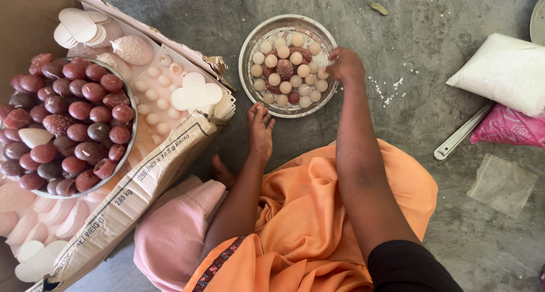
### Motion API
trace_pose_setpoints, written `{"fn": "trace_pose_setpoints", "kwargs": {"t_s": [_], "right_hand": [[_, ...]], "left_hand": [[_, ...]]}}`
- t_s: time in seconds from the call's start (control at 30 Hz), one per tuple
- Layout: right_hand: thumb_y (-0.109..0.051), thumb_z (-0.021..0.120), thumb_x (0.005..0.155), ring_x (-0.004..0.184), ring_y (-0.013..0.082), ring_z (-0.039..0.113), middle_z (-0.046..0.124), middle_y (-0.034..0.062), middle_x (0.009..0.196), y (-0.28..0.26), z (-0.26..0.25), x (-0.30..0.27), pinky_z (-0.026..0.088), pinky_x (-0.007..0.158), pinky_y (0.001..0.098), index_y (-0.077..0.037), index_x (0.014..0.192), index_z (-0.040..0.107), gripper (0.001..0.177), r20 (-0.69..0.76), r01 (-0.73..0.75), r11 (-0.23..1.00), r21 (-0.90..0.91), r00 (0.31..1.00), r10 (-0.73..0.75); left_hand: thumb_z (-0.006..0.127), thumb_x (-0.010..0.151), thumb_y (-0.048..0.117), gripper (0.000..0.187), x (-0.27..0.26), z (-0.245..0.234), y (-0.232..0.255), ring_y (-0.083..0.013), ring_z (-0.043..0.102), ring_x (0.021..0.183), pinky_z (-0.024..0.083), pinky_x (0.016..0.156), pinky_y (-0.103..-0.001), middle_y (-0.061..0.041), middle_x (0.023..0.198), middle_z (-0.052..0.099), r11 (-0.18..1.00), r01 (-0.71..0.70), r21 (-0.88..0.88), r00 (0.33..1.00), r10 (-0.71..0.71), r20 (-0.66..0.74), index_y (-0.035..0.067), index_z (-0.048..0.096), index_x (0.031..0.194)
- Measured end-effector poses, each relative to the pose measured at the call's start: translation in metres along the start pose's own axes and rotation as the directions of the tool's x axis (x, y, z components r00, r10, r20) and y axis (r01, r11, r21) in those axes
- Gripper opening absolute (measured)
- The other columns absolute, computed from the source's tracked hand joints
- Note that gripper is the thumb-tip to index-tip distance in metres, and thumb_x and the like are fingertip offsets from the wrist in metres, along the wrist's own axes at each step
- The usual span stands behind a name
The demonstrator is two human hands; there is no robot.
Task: The person sits on the floor and arranges small round sweets on a metal plate. They pick up sweets from the floor and place them around a central decorative item on the plate, creating a pattern.
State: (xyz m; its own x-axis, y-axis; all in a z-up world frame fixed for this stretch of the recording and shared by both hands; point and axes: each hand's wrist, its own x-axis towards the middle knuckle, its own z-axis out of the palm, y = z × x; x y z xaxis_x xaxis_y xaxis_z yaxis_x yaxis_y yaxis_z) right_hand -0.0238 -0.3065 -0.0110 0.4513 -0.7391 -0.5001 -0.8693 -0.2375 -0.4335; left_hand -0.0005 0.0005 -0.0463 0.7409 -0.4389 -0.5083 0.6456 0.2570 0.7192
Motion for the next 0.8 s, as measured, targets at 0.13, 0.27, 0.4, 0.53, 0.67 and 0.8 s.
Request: {"fn": "trace_pose_setpoints", "kwargs": {"t_s": [0.13, 0.27, 0.4, 0.53, 0.67, 0.8], "right_hand": [[-0.017, 0.09, 0.073, 0.1, 0.0225, 0.073, 0.076, 0.0085, 0.109, -0.022, -0.009, -0.032, 0.056, 0.089, 0.0375, -0.018, 0.11, 0.073, 0.041, 0.019, 0.037, 0.99, -0.139, 0.999, -0.034], [-0.008, 0.086, 0.071, 0.102, 0.0261, 0.071, 0.074, 0.01, 0.109, -0.016, 0.003, -0.03, 0.055, 0.086, 0.0399, -0.019, 0.106, 0.076, 0.037, -0.125, 0.139, 0.984, -0.11, 0.98, -0.153], [0.007, 0.073, 0.075, 0.101, 0.0327, 0.068, 0.07, 0.0121, 0.108, 0.005, 0.022, -0.007, 0.055, 0.083, 0.0432, -0.017, 0.102, 0.078, 0.036, -0.309, 0.371, 0.916, -0.154, 0.862, -0.402], [0.011, 0.069, 0.075, 0.099, 0.0319, 0.068, 0.068, 0.0125, 0.108, 0.012, 0.033, 0.005, 0.055, 0.086, 0.0421, -0.014, 0.101, 0.077, 0.037, -0.315, 0.396, 0.917, -0.044, 0.866, -0.389], [0.005, 0.08, 0.067, 0.093, 0.0317, 0.068, 0.069, 0.0143, 0.101, 0.005, 0.021, 0.002, 0.055, 0.081, 0.0418, -0.01, 0.093, 0.074, 0.031, -0.319, 0.359, 0.931, -0.066, 0.877, -0.36], [-0.019, 0.091, 0.076, 0.076, 0.0253, 0.074, 0.076, 0.017, 0.088, -0.01, 0.006, 0.006, 0.058, 0.072, 0.0378, 0.0, 0.086, 0.075, 0.026, 0.306, 0.051, 0.939, -0.341, 0.95, 0.06]], "left_hand": [[0.049, 0.103, 0.043, 0.05, -0.001, 0.001, 0.001, -0.0346, 0.035, 0.144, 0.029, 0.119, -0.05, -0.017, 0.145, 0.04, 1.0, 0.006, 0.006, 1.0, -0.006, -0.002, 0.014, 0.037, 0.143], [0.051, 0.103, 0.043, 0.05, -0.001, 0.0, 0.0, -0.0339, 0.038, 0.141, 0.03, 0.119, -0.051, -0.016, 0.141, 0.041, 1.0, -0.003, -0.013, 1.0, 0.003, -0.001, 0.013, 0.039, 0.141], [0.052, 0.102, 0.044, 0.051, 0.0, 0.0, -0.003, -0.0327, 0.039, 0.139, 0.031, 0.118, -0.05, -0.015, 0.14, 0.042, 1.0, -0.001, -0.019, 1.0, 0.001, 0.002, 0.013, 0.039, 0.141], [0.052, 0.102, 0.045, 0.052, 0.0, -0.001, -0.003, -0.0322, 0.039, 0.139, 0.031, 0.118, -0.049, -0.014, 0.14, 0.043, 1.0, -0.009, -0.017, 1.0, 0.009, 0.007, 0.013, 0.039, 0.141], [0.052, 0.102, 0.045, 0.053, 0.0, 0.0, -0.003, -0.0326, 0.038, 0.139, 0.03, 0.118, -0.05, -0.015, 0.14, 0.042, 1.0, -0.002, -0.014, 1.0, 0.002, 0.009, 0.013, 0.039, 0.142], [0.051, 0.102, 0.046, 0.055, -0.001, 0.0, 0.0, -0.0327, 0.038, 0.141, 0.03, 0.118, -0.05, -0.015, 0.141, 0.042, 1.0, -0.002, 0.008, 1.0, 0.002, 0.005, 0.013, 0.038, 0.143]]}}
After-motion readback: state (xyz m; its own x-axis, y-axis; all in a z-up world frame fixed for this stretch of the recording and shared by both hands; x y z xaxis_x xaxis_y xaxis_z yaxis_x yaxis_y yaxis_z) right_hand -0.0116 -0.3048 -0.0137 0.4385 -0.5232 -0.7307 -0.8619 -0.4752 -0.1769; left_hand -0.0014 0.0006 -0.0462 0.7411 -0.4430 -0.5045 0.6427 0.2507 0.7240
